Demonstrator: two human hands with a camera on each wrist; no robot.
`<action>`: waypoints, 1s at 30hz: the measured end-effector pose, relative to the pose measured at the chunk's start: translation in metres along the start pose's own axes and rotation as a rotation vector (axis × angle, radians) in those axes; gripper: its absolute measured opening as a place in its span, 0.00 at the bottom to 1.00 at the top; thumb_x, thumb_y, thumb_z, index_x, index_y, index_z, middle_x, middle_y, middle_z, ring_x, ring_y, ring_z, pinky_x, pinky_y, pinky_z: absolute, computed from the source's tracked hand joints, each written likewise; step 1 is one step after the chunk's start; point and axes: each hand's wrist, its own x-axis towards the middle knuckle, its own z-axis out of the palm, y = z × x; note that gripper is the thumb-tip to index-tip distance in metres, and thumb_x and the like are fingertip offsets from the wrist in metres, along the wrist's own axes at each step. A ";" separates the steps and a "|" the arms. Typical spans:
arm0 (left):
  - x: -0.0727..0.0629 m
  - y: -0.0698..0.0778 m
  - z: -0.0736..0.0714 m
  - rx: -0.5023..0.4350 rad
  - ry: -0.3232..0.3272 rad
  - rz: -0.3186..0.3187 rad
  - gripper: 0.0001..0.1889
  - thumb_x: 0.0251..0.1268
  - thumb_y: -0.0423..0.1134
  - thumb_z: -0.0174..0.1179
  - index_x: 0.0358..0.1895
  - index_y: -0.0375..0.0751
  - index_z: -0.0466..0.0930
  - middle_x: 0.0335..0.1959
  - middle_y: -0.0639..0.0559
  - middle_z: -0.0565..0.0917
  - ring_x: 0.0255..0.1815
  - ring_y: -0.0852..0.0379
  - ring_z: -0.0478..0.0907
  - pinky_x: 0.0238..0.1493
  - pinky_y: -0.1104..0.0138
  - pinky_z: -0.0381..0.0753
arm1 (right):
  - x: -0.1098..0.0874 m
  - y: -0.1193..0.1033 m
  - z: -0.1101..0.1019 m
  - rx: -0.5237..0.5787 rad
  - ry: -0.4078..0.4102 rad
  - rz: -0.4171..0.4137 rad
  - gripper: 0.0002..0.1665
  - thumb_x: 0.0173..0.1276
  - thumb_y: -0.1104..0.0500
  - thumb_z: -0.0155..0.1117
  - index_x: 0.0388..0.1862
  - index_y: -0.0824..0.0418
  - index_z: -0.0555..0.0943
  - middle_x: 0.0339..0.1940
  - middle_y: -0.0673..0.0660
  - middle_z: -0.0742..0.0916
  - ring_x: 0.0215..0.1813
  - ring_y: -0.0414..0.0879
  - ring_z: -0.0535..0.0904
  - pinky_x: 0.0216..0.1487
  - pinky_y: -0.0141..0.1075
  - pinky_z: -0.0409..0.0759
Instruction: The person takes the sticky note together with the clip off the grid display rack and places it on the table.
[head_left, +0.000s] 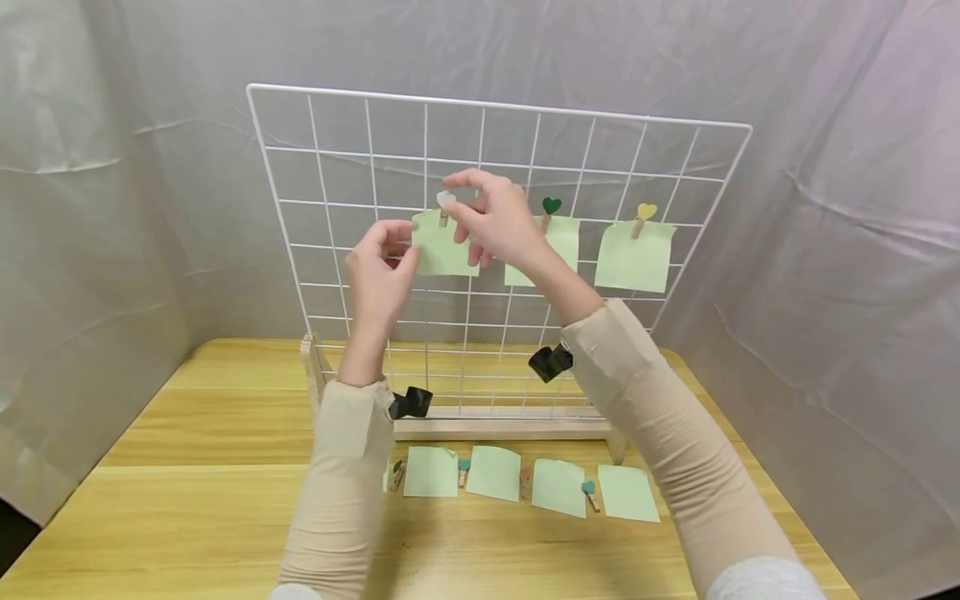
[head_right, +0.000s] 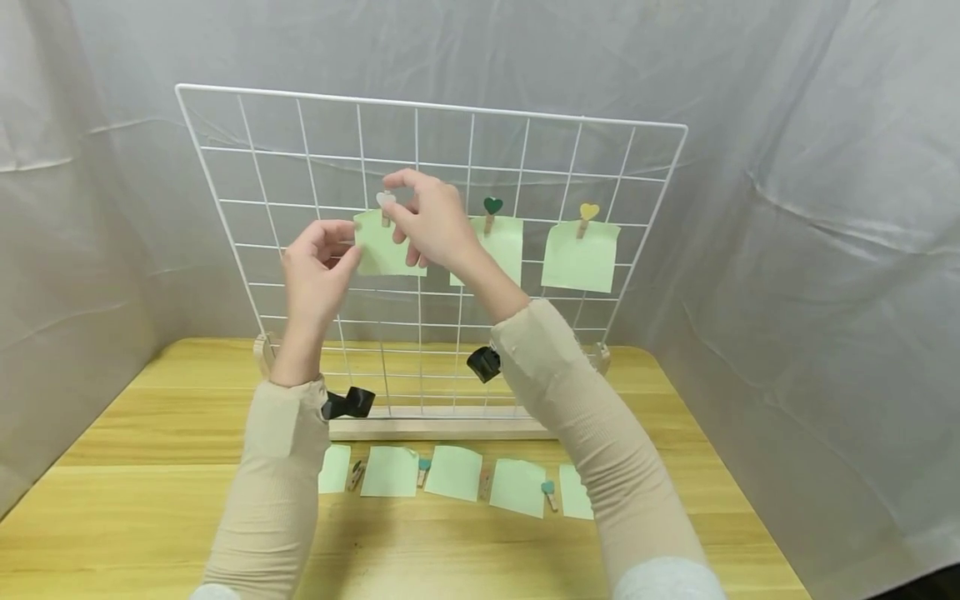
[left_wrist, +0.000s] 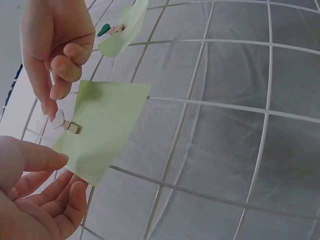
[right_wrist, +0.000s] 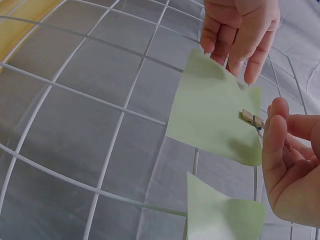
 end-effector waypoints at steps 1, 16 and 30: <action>0.000 0.000 0.001 -0.003 -0.003 0.000 0.10 0.51 0.23 0.56 0.39 0.27 0.76 0.35 0.40 0.81 0.29 0.52 0.77 0.29 0.75 0.72 | 0.000 0.000 0.000 -0.013 -0.004 0.003 0.20 0.66 0.58 0.55 0.56 0.59 0.71 0.19 0.65 0.81 0.11 0.50 0.74 0.13 0.37 0.74; -0.003 -0.001 0.005 0.009 -0.030 0.044 0.07 0.50 0.21 0.57 0.35 0.27 0.78 0.23 0.40 0.77 0.17 0.64 0.64 0.20 0.76 0.63 | 0.006 -0.001 0.002 -0.122 -0.029 0.083 0.24 0.69 0.54 0.50 0.61 0.62 0.67 0.18 0.60 0.81 0.11 0.50 0.75 0.14 0.38 0.75; -0.003 -0.004 0.005 -0.049 -0.055 0.050 0.07 0.50 0.20 0.56 0.35 0.25 0.78 0.21 0.42 0.74 0.17 0.65 0.64 0.20 0.77 0.64 | 0.009 -0.007 -0.001 -0.155 -0.042 0.140 0.22 0.68 0.54 0.50 0.58 0.62 0.70 0.19 0.59 0.82 0.11 0.49 0.76 0.14 0.39 0.75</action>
